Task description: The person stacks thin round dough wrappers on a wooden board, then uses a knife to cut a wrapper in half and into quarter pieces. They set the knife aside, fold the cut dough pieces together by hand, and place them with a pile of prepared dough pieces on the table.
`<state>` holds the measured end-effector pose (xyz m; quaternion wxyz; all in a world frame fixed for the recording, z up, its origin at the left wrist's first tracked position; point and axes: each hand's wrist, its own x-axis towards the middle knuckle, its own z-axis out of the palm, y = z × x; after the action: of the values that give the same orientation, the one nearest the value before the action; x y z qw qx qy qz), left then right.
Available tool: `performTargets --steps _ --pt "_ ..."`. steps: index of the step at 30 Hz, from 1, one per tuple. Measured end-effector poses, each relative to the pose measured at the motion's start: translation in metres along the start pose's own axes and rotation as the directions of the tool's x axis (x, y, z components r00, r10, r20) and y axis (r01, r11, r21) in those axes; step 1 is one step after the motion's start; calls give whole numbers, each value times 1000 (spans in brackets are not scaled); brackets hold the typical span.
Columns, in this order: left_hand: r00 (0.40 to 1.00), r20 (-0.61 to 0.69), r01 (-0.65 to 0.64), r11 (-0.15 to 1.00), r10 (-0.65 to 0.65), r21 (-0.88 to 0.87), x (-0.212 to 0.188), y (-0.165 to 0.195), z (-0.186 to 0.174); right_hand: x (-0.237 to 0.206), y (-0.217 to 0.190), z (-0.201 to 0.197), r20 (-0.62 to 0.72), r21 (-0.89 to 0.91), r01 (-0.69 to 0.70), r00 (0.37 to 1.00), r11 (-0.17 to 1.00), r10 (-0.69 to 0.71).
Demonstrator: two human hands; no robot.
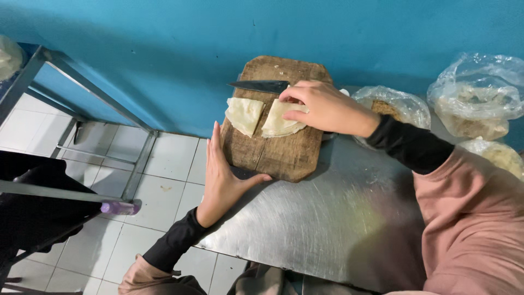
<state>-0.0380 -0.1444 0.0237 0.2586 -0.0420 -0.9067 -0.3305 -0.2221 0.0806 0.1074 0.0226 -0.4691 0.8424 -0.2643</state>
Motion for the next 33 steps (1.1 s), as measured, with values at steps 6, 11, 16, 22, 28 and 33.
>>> performTargets --steps 6,11,16,22,28,33 --pt "999 41 9 985 -2 -171 -4 -3 0 0 0 15 -8 -66 -151 989 986 151" --pt "999 35 -7 990 12 -143 -2 -4 4 5 22 23 74 -141 -209 973 968 221" --pt "999 20 -22 984 26 -177 -1 -2 10 4 32 32 -92 -171 -70 994 983 55" --pt "1000 0 -13 975 13 -220 2 -1 13 6 29 30 -28 -62 -227 974 972 226" --pt "999 31 -2 970 10 -244 0 -5 11 5 19 21 23 227 -179 984 957 179" --pt "992 116 97 864 -46 -494 -3 -13 5 -8 2 7 -38 250 -106 992 962 119"
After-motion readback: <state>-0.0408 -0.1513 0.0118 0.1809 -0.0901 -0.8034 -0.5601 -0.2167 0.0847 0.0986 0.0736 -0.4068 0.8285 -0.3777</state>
